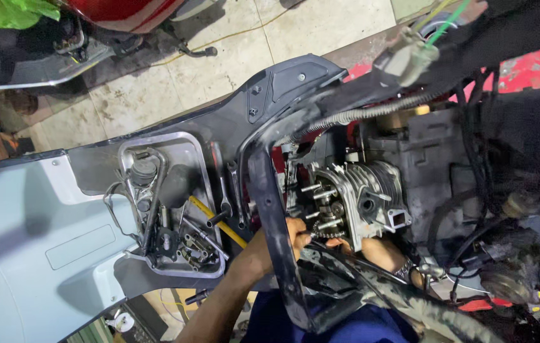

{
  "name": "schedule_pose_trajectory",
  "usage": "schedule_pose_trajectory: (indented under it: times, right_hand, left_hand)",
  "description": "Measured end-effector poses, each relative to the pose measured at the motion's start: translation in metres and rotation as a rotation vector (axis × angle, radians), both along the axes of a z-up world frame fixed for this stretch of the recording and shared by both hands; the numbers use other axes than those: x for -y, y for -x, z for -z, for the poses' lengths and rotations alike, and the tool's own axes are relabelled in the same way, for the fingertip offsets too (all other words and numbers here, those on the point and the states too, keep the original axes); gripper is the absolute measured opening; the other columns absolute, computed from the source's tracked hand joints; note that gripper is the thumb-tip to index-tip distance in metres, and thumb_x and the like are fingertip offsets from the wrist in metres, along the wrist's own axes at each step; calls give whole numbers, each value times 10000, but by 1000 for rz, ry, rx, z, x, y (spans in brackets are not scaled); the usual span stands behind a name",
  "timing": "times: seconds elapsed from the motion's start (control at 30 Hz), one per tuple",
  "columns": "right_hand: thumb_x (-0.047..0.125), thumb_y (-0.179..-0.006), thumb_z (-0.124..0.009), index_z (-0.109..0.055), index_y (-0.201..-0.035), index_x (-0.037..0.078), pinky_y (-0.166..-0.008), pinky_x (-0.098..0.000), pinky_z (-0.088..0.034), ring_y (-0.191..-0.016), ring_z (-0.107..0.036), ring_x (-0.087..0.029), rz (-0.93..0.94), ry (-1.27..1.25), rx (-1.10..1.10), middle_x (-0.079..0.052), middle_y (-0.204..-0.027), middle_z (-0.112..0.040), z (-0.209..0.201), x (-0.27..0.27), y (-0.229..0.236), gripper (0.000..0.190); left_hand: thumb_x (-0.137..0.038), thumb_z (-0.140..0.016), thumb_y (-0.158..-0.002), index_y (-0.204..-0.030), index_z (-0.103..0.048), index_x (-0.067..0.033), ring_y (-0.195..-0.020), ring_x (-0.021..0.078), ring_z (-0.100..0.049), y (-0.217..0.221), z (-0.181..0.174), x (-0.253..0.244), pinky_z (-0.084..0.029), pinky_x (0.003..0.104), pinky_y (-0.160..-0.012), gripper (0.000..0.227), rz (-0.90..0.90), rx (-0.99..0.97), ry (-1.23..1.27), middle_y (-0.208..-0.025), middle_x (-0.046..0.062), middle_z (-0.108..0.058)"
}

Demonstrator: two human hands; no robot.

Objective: The person manipulates internal engine components on a motorcycle, handling metal brackets and fasteners by hand and using a thin tool to probe or adjust parts inside the open engine block.

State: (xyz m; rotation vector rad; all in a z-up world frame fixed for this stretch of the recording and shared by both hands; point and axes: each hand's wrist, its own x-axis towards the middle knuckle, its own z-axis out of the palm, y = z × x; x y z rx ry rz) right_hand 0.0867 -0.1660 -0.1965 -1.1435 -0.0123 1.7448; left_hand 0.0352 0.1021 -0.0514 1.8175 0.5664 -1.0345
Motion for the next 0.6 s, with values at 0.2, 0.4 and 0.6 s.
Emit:
schedule_pose_trajectory:
  times: [0.2,0.4,0.6]
  right_hand:
    - [231,-998,-582,-750,-1208,19,-672,-238,-474,-718,-581,-77,-57,16,65,35,-784,-644,-9,3,-3,342]
    - [222,-986,-583,-748,-1212,41,-689,-237,-478,-734,-591,-77,-91,11,117,39,-795,-652,-13,-4,-12,333]
    - [214,-974,-584,-747,-1215,64,-706,-236,-482,-750,-600,-76,-100,7,148,43,-806,-659,-14,-7,-15,328]
  left_hand:
    - [-112,-781,-857,-1022,-521,12,-812,240,-590,-9,-16,7,-511,370,-710,332,-294,802,32,-911,160,-608]
    - [-168,-663,-1061,-1243,-567,6,-886,197,-648,1,-6,-3,-534,375,-809,269,17,119,-11,-982,128,-662]
    - [-51,-717,-913,-1117,-461,30,-1031,269,-666,11,5,9,-570,372,-912,337,-273,740,87,-1068,184,-581]
